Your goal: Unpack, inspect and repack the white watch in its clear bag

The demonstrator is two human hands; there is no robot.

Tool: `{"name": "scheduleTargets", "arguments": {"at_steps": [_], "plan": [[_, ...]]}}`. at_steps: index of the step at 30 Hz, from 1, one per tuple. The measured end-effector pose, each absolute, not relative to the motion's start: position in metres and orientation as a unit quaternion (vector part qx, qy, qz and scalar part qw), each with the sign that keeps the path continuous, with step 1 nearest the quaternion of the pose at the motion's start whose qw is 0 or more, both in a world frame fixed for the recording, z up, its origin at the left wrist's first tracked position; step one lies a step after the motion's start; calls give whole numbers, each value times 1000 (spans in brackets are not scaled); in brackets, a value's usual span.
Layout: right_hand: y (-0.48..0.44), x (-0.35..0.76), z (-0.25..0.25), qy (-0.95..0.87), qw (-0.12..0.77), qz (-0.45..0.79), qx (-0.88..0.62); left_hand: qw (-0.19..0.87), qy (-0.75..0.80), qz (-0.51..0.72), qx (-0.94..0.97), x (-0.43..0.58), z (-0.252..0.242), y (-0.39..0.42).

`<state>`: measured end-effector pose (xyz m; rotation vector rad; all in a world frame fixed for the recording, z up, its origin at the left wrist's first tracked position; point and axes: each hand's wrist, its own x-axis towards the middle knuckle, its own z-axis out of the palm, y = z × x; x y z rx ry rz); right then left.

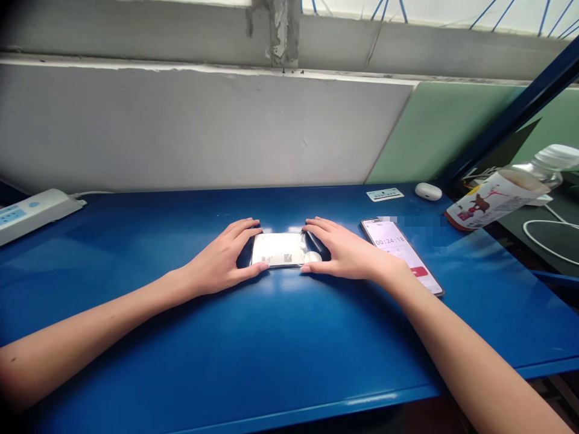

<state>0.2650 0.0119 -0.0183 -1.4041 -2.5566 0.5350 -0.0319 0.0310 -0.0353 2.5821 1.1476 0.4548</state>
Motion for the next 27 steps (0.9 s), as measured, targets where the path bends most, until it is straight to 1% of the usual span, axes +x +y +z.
{"name": "scheduleTargets", "arguments": {"at_steps": [8,16,21,27], "plan": [[11,263,-17,-850,64,177,-491,140,399,148,894,-32,-37,32],[11,263,-22,-867,81,148,-469,133,383,155,901,-33,-37,32],[7,255,-22,-864,91,134,-476,121,369,137,911,-33,-35,31],[2,235,-30,-867,124,121,-468,120,360,141,914,-34,-37,32]]}}
